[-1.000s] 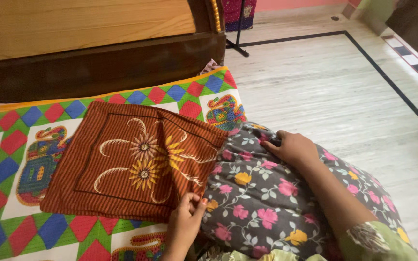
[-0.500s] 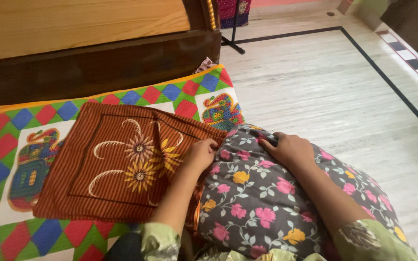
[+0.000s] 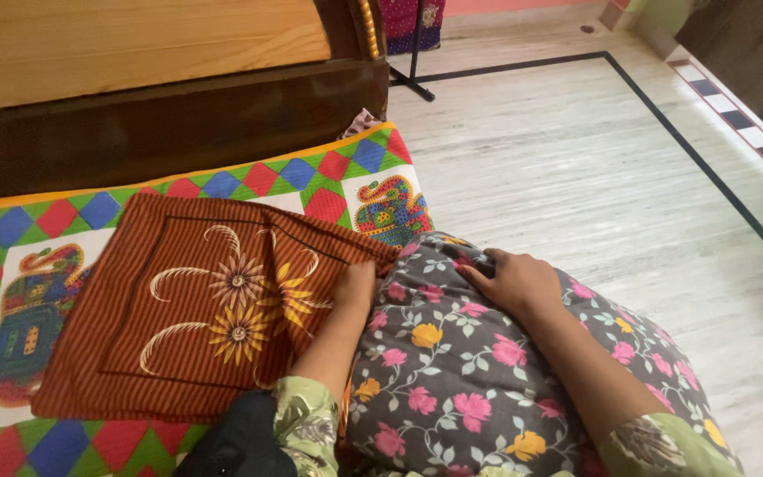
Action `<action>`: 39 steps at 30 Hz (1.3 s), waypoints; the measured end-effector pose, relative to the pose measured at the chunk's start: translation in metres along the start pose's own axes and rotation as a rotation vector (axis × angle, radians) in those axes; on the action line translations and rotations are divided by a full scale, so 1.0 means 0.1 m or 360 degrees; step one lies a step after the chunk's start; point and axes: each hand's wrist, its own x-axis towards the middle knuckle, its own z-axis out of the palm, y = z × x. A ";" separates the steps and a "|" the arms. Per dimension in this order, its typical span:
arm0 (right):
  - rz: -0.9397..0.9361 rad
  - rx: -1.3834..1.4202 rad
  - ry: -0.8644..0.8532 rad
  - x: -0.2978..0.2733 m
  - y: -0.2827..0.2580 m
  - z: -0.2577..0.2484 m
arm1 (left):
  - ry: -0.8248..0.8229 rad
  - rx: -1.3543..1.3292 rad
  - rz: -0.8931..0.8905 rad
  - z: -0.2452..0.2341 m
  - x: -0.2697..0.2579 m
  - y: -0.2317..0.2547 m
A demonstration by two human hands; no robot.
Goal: The person picks up a brown striped pillowcase from a drawer, unfolds it, and places it on a bed. They then pick up a floral pillow insert and insert it into the pillowcase, adjusting the fabric to fit the pillow and smoothing the surface.
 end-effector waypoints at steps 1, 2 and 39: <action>0.0004 -0.0017 -0.0008 0.01 0.00 0.01 | 0.0114 -0.0146 0.0024 -0.08 0.01 0.04; 0.0008 -0.0032 -0.0016 0.02 0.01 0.02 | 0.0227 -0.0290 0.0049 -0.18 0.00 0.08; -0.0412 0.0091 0.0060 0.03 0.11 0.17 | -0.0223 -0.0618 -0.0201 -0.33 0.12 0.13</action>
